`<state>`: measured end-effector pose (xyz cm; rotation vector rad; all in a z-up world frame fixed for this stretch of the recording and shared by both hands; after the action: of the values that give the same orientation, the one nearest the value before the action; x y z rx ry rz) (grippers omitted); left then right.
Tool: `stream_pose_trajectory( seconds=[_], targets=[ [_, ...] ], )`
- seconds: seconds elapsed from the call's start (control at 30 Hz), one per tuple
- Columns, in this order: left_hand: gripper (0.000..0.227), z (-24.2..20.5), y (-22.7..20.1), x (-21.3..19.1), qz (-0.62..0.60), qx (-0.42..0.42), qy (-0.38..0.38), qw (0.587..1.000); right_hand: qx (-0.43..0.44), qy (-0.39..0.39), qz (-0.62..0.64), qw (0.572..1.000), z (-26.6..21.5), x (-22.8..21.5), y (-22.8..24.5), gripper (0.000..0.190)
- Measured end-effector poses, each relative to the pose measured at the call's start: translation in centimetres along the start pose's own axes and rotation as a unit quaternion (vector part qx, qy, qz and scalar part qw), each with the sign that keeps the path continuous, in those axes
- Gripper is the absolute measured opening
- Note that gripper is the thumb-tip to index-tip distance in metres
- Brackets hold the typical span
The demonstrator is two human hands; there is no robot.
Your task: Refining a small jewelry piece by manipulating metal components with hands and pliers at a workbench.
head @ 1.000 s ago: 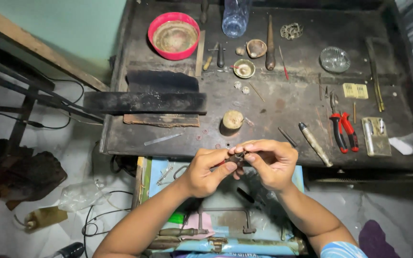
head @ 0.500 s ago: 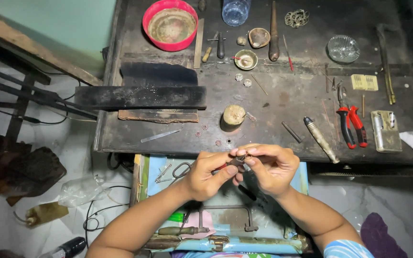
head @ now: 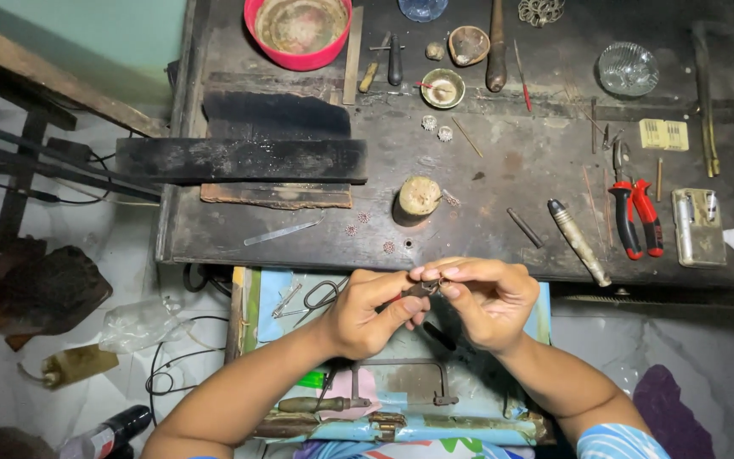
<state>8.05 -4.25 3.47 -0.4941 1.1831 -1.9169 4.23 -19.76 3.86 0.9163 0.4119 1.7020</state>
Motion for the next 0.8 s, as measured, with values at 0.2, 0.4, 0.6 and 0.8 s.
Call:
stream_pose_trajectory(
  seconds=[0.2,0.4,0.6,0.8],
  targets=[
    [0.029,0.01,-0.34,-0.12,0.013,-0.005,-0.007,1.000,0.005,0.007,-0.002,1.000,-0.27,-0.23,-0.01,0.009],
    [0.029,0.18,-0.50,-0.16,0.018,-0.001,-0.011,1.000,0.007,0.013,-0.007,1.000,-0.35,-0.32,0.02,0.009],
    [0.030,0.04,-0.37,-0.05,0.015,-0.006,-0.020,1.000,0.013,0.010,-0.010,1.000,-0.45,-0.39,-0.06,0.009],
    [0.029,-0.12,0.05,0.02,0.013,-0.005,-0.019,1.000,0.012,0.011,-0.019,1.000,-0.40,-0.36,-0.10,0.009]
  ],
)
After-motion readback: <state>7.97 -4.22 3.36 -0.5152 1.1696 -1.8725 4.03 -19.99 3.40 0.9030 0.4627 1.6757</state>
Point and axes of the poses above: each hand's wrist, its own z-axis towards the middle knuckle, its own x-axis out of the palm, y = z × x, the point moved 5 cm from there along z, towards the middle knuckle, and after that the axes turned 12 degrees about z, right-handed, at the moved point
